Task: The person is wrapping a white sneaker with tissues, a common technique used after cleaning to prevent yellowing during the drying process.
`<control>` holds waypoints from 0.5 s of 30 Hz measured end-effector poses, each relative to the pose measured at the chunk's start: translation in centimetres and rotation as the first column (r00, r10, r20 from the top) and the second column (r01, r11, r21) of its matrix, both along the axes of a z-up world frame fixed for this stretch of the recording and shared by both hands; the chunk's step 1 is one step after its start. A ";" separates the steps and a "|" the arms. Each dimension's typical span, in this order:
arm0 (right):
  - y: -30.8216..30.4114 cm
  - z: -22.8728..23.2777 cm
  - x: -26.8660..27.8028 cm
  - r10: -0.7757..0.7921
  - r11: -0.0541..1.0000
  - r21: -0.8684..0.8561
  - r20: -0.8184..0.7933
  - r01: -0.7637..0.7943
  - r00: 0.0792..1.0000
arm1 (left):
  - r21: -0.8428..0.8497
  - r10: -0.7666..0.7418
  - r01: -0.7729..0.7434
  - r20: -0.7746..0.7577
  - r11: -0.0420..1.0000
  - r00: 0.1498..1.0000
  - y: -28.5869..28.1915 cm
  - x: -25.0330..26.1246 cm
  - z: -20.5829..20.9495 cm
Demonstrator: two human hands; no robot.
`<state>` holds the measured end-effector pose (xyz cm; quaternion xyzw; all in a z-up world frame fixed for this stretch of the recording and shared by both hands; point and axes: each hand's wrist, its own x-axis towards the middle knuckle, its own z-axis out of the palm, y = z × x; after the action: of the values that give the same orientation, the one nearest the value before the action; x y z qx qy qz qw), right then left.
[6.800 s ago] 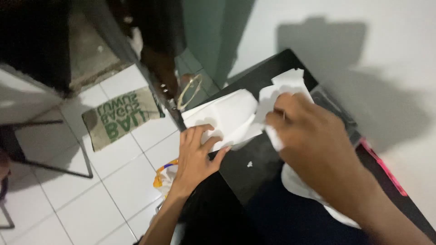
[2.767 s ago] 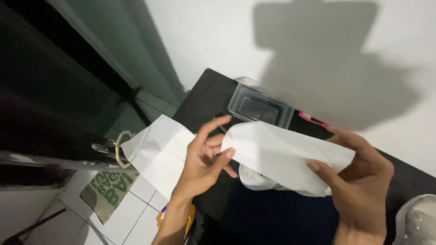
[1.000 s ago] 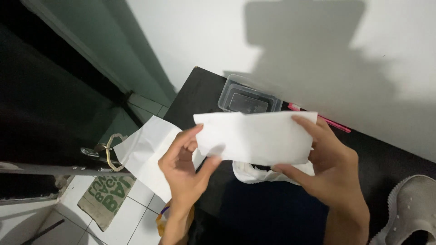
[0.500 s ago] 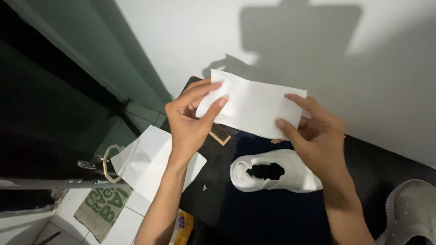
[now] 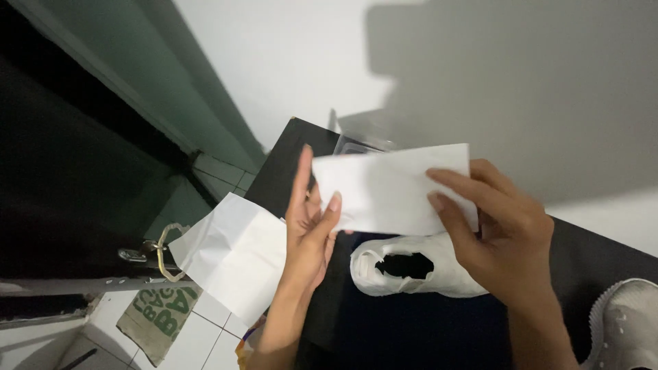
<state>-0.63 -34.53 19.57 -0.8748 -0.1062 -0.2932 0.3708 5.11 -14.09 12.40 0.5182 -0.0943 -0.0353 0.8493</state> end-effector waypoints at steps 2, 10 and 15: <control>0.3 0.8 -0.4 -0.009 1.000 -0.015 -0.036 0.009 0.999 | -0.065 -0.026 0.026 0.003 0.998 1.000 0.0 -0.3 -1.0; 0.4 0.9 -1.0 -0.015 0.999 -0.047 -0.041 0.013 0.999 | -0.054 0.054 -0.053 0.021 0.997 0.998 1.7 -1.2 -4.3; 0.4 1.0 -0.3 -0.012 0.993 -0.120 -0.176 -0.009 0.984 | 0.384 0.114 -0.145 0.102 0.912 0.988 2.5 -1.1 -0.8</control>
<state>-0.96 -34.18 20.58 -0.9182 -0.0898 -0.2080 0.3250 4.06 -11.54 11.63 0.6830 -0.0834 0.0230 0.7253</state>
